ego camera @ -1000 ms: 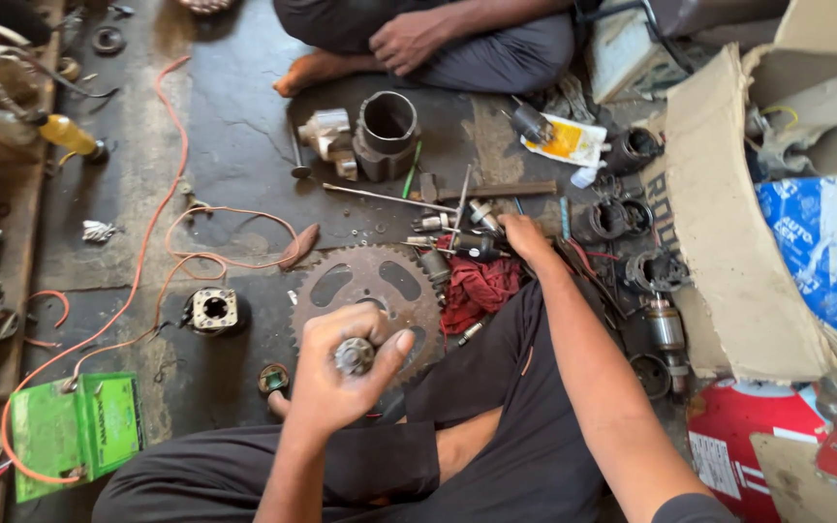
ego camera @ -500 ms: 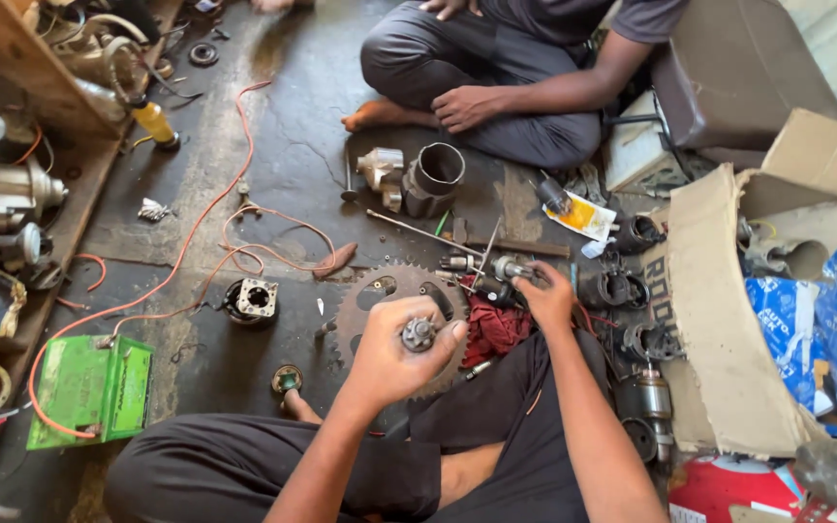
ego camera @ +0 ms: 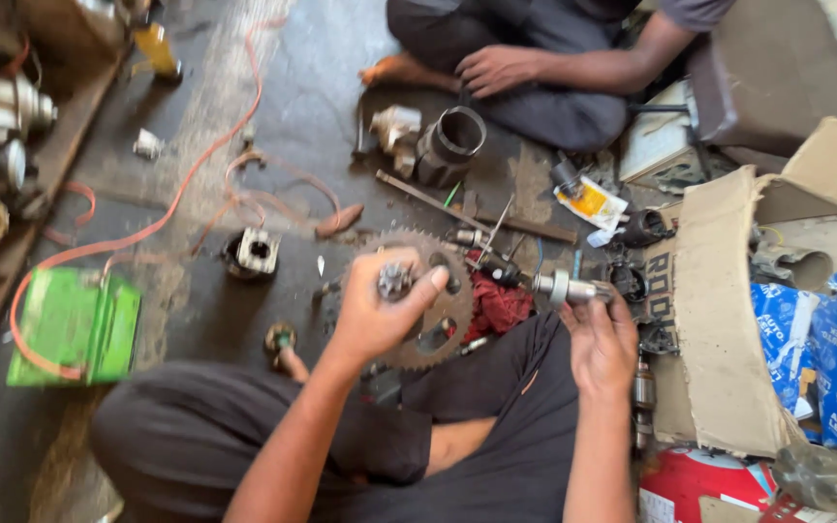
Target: The person sits on the floor and uses pliers to strip and connect wires to a small motor, testing it with a battery. They then handle a gear and a cylindrical component, applying lubricant from a packet to the component.
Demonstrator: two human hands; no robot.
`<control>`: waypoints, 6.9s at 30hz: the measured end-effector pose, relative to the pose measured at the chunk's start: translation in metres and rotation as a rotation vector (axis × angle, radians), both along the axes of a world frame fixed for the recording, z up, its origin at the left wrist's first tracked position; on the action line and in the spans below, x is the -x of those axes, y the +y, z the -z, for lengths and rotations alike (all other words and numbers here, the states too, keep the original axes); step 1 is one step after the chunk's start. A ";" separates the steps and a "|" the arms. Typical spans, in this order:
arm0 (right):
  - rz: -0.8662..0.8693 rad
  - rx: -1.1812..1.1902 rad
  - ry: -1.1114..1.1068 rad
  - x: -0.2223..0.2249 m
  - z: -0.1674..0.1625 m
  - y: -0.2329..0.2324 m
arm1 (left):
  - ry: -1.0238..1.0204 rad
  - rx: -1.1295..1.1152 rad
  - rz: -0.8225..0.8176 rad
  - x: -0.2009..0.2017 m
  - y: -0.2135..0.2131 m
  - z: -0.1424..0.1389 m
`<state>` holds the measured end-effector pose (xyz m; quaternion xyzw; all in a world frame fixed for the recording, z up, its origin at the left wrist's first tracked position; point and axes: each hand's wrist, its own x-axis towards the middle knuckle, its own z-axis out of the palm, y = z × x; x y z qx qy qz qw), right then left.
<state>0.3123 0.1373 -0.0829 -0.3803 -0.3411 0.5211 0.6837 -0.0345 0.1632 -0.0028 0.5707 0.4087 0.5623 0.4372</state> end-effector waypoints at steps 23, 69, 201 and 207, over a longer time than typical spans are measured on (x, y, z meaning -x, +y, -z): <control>-0.249 -0.099 -1.235 0.128 -0.063 -0.008 | -0.138 -0.108 0.114 -0.004 -0.007 -0.002; -0.276 -0.057 -0.857 0.123 0.014 -0.005 | 0.121 -0.188 0.100 -0.007 -0.015 -0.019; -0.100 -0.558 -0.844 0.101 -0.138 -0.095 | 0.217 -0.213 0.035 -0.025 -0.023 -0.022; -0.043 -0.534 -0.852 0.087 -0.132 -0.094 | 0.288 -0.165 0.067 -0.026 -0.017 -0.024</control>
